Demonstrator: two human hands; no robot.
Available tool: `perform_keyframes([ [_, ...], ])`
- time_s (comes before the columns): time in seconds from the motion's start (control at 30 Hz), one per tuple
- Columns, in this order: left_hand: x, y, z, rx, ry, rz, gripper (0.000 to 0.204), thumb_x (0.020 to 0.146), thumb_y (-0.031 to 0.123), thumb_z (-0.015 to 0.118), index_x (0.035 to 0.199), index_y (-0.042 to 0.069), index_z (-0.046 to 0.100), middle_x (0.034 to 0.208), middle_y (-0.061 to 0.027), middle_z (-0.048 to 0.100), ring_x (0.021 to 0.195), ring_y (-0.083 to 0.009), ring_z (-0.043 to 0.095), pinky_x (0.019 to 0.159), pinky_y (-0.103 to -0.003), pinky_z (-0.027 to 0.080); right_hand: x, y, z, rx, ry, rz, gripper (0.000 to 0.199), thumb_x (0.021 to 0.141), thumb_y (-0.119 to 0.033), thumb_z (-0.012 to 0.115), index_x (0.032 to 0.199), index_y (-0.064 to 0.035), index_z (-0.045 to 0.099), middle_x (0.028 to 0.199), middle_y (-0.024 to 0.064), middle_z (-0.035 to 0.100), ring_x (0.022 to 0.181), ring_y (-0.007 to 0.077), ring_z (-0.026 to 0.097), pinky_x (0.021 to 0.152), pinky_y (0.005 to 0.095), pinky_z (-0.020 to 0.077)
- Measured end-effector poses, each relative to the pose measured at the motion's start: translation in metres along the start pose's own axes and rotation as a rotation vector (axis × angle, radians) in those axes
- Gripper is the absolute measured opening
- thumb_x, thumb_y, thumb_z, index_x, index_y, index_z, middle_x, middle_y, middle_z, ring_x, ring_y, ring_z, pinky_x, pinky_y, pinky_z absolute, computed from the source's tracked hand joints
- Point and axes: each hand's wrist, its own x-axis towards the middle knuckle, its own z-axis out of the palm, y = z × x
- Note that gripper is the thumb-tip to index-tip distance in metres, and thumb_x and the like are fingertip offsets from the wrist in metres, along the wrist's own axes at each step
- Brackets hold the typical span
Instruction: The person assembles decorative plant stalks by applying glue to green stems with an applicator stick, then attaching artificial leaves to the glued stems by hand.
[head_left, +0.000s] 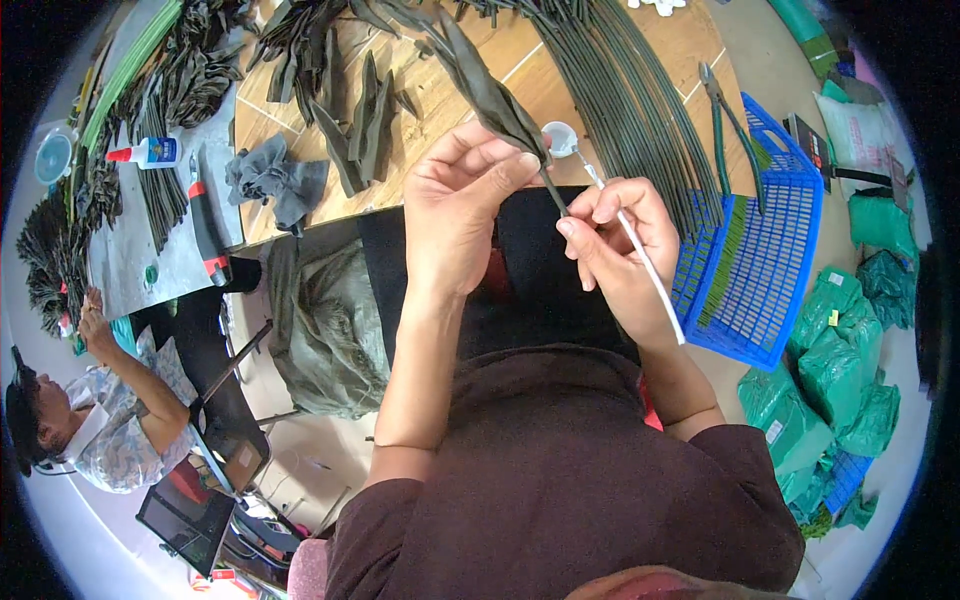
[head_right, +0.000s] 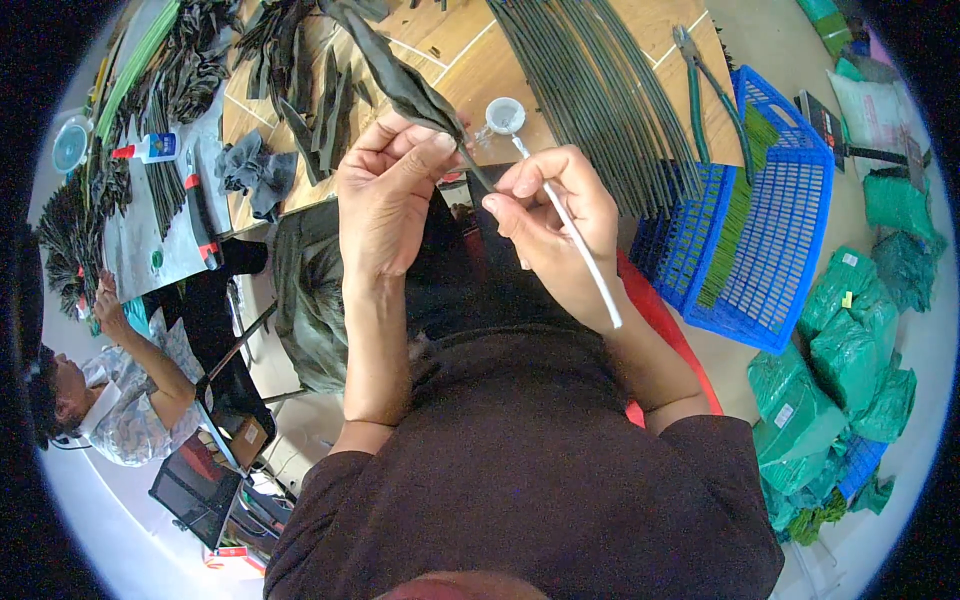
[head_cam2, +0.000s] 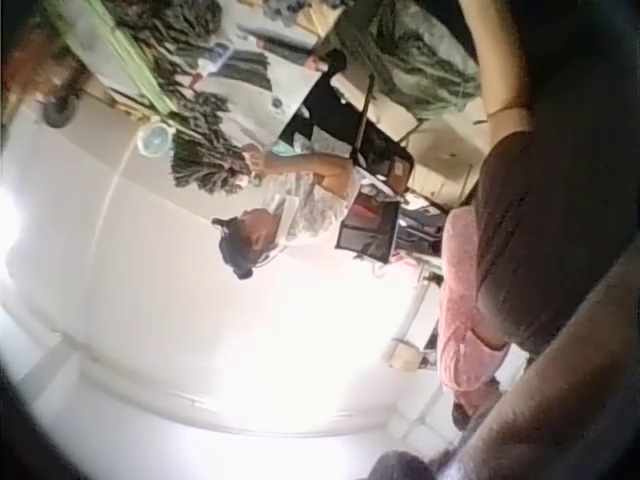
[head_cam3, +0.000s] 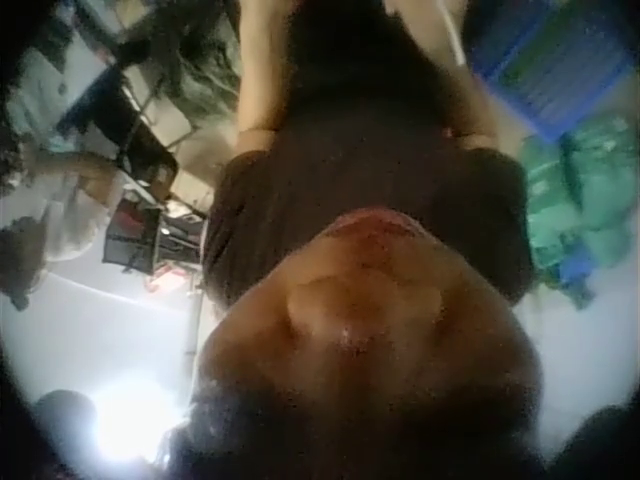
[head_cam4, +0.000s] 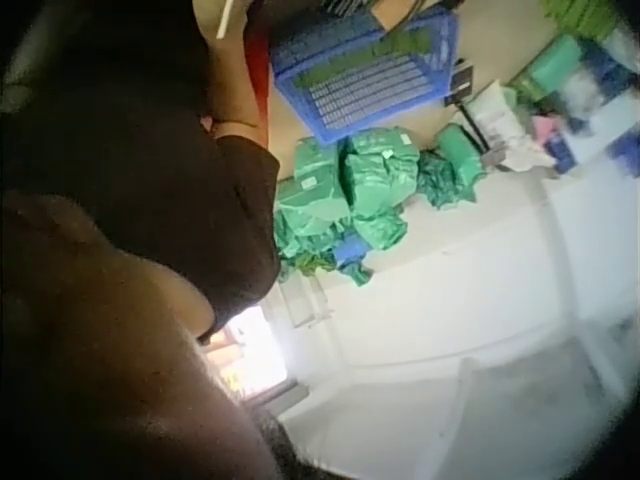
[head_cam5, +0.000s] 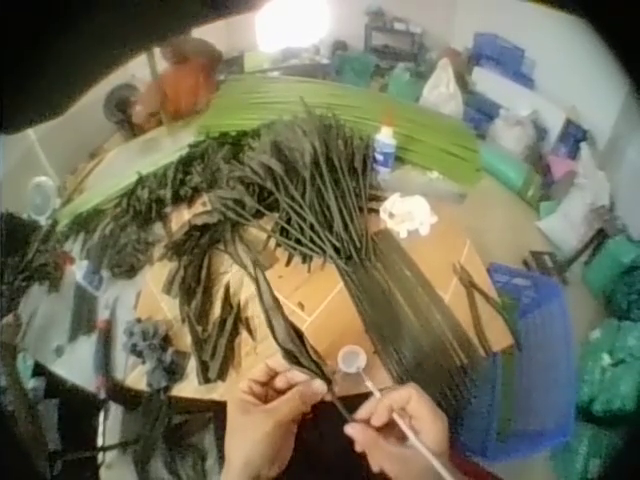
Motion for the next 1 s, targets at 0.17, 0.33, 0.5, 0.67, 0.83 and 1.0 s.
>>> perform_keyframes([
  [0.17,0.001,-0.001,0.001,-0.017,-0.034,0.019,0.015,0.077,-0.007,0.059,0.090,-0.001,0.054,0.081,-0.0095,0.064,0.081,-0.0192,0.064,0.070,-0.027,0.052,0.001,-0.006,-0.001,0.144,-0.048,0.063,0.023,0.080,0.007,0.056,0.089,-0.0063,0.040,0.079,0.0094,0.052,0.058,0.0073,0.051,0.037,0.0153,0.0389],
  [0.33,0.001,0.000,-0.005,-0.014,-0.028,0.048,0.015,0.076,-0.007,0.061,0.087,0.000,0.053,0.078,-0.0105,0.064,0.078,-0.0194,0.064,0.069,-0.027,0.052,0.000,-0.004,0.001,0.124,-0.055,0.044,0.024,0.079,0.006,0.058,0.089,-0.0054,0.040,0.082,0.0090,0.053,0.060,0.0069,0.052,0.041,0.0155,0.0410],
  [0.5,0.002,-0.006,-0.010,-0.127,-0.028,-0.004,0.020,0.078,-0.003,0.061,0.097,-0.001,0.056,0.084,-0.0137,0.065,0.080,-0.0194,0.064,0.071,-0.027,0.051,0.000,0.006,0.005,-0.045,-0.004,-0.144,0.026,0.076,0.007,0.062,0.088,-0.0033,0.042,0.083,0.0087,0.055,0.064,0.0052,0.053,0.050,0.0162,0.0436],
  [0.67,-0.001,-0.004,-0.007,-0.192,-0.157,-0.040,0.025,0.083,0.007,0.057,0.106,-0.003,0.056,0.099,-0.0158,0.062,0.088,-0.0171,0.060,0.077,-0.027,0.047,0.002,0.008,0.005,-0.158,0.024,-0.286,0.026,0.075,0.008,0.063,0.088,-0.0028,0.044,0.081,0.0087,0.057,0.067,0.0051,0.053,0.055,0.0174,0.0453],
  [0.83,0.000,-0.002,-0.011,-0.050,-0.179,-0.043,0.028,0.086,0.014,0.054,0.109,-0.003,0.055,0.108,-0.0159,0.059,0.091,-0.0152,0.058,0.078,-0.025,0.045,0.002,0.008,0.006,-0.136,0.002,-0.264,0.025,0.075,0.008,0.062,0.088,-0.0024,0.044,0.081,0.0087,0.056,0.066,0.0061,0.054,0.056,0.0178,0.0457],
  [1.0,0.001,-0.008,-0.016,-0.076,-0.184,-0.119,0.028,0.086,0.017,0.055,0.106,-0.002,0.056,0.107,-0.0156,0.059,0.094,-0.0186,0.057,0.080,-0.030,0.044,0.002,0.008,0.009,-0.098,-0.027,-0.249,0.025,0.076,0.008,0.062,0.088,-0.0021,0.043,0.081,0.0086,0.056,0.066,0.0067,0.054,0.057,0.0184,0.0460],
])
